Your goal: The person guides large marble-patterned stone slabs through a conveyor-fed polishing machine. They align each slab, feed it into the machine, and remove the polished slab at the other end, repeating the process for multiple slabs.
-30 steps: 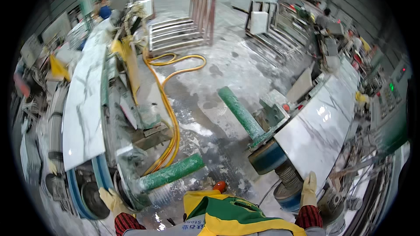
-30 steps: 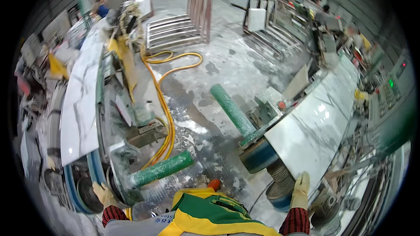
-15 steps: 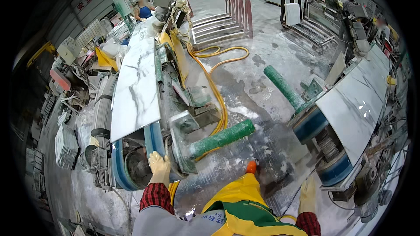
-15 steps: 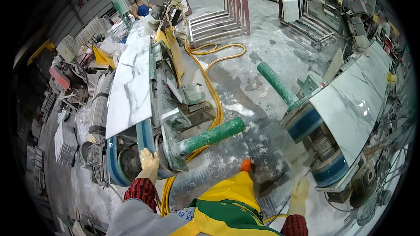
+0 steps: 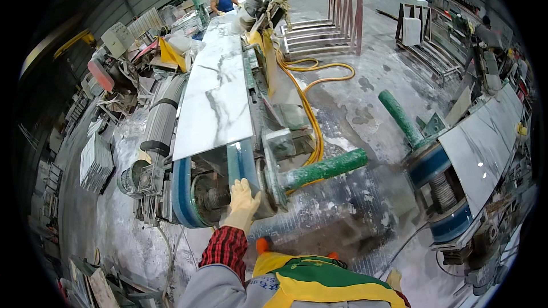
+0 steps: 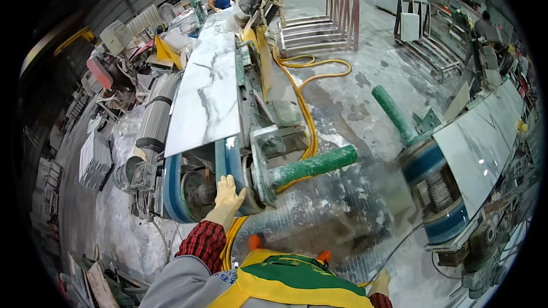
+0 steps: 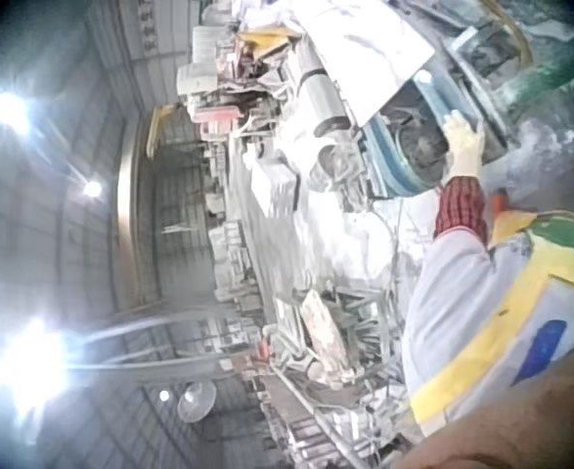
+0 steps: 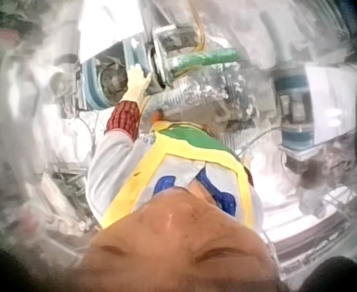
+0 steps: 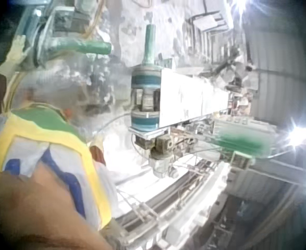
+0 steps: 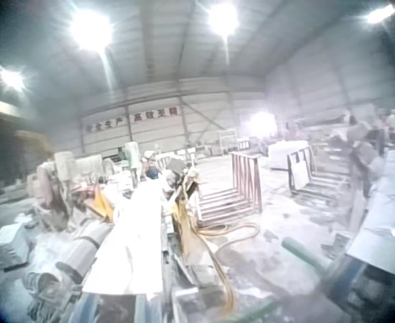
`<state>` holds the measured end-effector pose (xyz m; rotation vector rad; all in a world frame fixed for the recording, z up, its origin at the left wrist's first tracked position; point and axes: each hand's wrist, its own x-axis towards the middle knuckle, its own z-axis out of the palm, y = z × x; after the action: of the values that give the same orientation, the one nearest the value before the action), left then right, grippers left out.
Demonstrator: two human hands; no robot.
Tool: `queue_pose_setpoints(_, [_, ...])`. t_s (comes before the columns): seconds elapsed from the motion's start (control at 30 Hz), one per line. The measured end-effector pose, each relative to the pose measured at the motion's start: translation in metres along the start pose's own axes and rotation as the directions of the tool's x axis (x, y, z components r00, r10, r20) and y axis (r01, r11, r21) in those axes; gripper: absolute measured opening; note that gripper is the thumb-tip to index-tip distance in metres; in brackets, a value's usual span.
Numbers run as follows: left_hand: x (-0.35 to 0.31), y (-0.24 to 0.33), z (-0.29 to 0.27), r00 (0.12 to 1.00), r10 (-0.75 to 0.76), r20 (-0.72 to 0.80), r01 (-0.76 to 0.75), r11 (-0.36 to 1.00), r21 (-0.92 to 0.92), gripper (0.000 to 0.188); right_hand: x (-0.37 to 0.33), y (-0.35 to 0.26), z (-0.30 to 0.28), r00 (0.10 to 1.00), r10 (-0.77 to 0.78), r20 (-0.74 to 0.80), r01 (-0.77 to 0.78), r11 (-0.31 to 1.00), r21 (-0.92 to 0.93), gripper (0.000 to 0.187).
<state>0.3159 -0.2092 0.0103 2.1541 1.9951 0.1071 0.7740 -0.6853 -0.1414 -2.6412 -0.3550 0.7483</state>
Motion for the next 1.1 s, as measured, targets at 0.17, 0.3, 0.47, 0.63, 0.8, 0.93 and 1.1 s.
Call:
queue_pose_setpoints(0.17, [0.001,-0.056,0.003,0.946,0.233,-0.225,-0.252,0.966,-0.058,0.079,-0.022,-0.126,0.024,0.983,-0.181,0.007,0.181,0.983,-0.022,0.049])
queue_pose_setpoints(0.3, [0.021,-0.157,-0.018,0.877,0.277,-0.393,-0.293,0.956,0.020,0.080,-0.067,-0.250,0.065,0.946,-0.324,0.032,0.325,0.945,-0.035,0.048])
queue_pose_setpoints(0.47, [0.055,-0.267,-0.051,0.922,0.127,-0.365,-0.136,0.991,-0.001,0.084,-0.090,-0.365,0.151,0.812,-0.583,-0.021,0.582,0.812,-0.050,0.046])
queue_pose_setpoints(0.63, [0.100,-0.326,-0.069,0.958,0.077,-0.275,-0.088,0.996,-0.027,0.088,-0.135,-0.458,0.204,0.394,-0.898,-0.196,0.900,0.420,-0.119,0.035])
queue_pose_setpoints(0.8, [0.145,-0.329,-0.060,0.944,0.153,-0.293,-0.183,0.980,-0.080,0.084,-0.199,-0.549,0.189,0.009,-0.984,-0.177,0.986,0.039,-0.164,0.035])
queue_pose_setpoints(0.93, [0.173,-0.321,-0.053,0.922,0.173,-0.347,-0.199,0.979,-0.041,0.074,-0.214,-0.595,0.200,-0.068,-0.992,-0.108,0.988,-0.051,-0.149,0.036])
queue_pose_setpoints(1.1, [0.174,-0.318,-0.053,0.886,0.214,-0.411,-0.254,0.966,-0.044,0.062,-0.201,-0.658,0.226,-0.028,-0.999,-0.024,0.991,-0.025,-0.131,0.039])
